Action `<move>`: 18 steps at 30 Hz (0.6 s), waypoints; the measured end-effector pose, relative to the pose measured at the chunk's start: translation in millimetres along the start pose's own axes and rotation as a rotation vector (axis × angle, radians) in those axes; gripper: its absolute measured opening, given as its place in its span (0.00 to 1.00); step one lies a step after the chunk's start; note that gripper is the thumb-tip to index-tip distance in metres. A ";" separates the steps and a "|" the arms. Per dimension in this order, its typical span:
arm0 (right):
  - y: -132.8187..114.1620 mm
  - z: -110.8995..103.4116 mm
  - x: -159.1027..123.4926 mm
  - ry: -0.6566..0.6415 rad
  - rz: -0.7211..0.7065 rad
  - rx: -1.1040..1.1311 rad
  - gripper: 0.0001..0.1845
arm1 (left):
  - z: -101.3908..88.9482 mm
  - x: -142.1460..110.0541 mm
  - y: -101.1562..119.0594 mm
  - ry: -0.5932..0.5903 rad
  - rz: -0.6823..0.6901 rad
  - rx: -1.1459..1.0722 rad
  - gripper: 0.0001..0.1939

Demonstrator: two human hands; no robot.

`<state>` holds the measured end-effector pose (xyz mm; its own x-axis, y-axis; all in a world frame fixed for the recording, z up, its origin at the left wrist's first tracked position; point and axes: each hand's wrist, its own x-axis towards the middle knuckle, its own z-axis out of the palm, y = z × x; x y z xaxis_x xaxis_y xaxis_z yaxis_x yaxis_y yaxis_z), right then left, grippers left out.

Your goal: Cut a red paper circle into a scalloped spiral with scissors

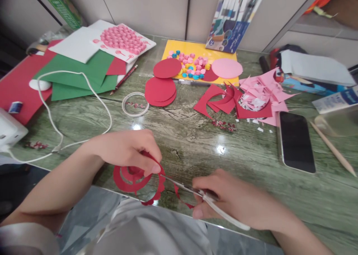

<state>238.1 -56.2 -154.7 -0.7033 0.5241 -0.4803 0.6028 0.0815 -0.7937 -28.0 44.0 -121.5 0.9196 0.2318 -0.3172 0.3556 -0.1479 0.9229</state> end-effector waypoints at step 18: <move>-3.3 3.2 1.4 -0.054 0.060 0.011 0.15 | 5.1 3.8 0.8 -0.033 -0.026 -0.042 0.17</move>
<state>233.9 -58.4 -154.0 -0.6855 0.4813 -0.5463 0.6407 0.0421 -0.7667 -23.4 39.8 -123.1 0.9153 0.2032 -0.3479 0.3730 -0.1011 0.9223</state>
